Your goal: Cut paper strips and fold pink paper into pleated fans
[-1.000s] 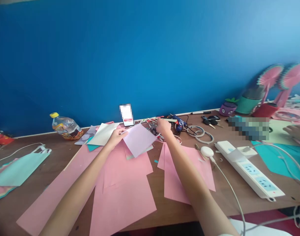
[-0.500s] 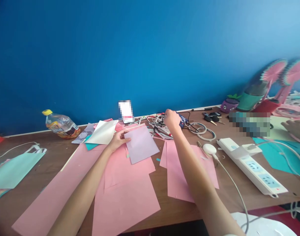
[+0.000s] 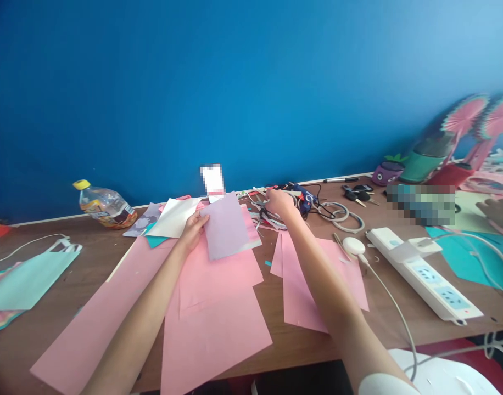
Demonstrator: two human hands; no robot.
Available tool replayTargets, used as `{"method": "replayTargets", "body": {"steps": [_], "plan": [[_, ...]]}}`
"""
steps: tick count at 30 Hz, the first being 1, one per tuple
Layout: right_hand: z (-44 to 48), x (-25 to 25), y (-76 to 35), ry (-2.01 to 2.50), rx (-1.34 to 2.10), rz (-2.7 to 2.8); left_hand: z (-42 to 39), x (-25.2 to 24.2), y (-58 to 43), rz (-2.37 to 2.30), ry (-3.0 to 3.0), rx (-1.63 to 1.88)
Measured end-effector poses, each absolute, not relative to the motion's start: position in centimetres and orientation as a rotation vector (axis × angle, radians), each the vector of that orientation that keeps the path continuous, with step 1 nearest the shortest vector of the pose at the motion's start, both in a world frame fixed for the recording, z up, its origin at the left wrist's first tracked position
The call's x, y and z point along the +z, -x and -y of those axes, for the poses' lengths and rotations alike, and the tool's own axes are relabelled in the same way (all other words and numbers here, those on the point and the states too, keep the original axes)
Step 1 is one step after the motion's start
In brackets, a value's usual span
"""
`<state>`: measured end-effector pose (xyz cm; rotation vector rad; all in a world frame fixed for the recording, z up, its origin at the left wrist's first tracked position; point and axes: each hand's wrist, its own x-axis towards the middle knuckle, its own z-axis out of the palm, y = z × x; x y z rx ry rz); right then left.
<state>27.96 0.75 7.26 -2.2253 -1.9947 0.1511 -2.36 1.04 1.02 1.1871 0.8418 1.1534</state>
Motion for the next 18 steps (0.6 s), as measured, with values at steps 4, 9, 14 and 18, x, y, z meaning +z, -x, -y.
{"method": "replayTargets", "body": {"steps": [4, 9, 14, 18], "plan": [[-0.4, 6.7, -27.2, 2.213, 0.133, 2.131, -0.9, 1.2, 2.2, -0.915, -1.213, 1.166], [0.0, 6.5, -26.6, 2.278, -0.002, 2.136, -0.7, 1.3, 2.0, -0.969, -1.279, 1.182], [0.3, 6.4, -25.5, 2.313, -0.043, 2.159, -0.8, 1.0, 2.1, -0.985, -1.408, 1.115], [0.3, 6.4, -25.3, 2.324, -0.079, 2.137, -0.8, 0.7, 2.2, -1.09, -1.542, 0.948]]}}
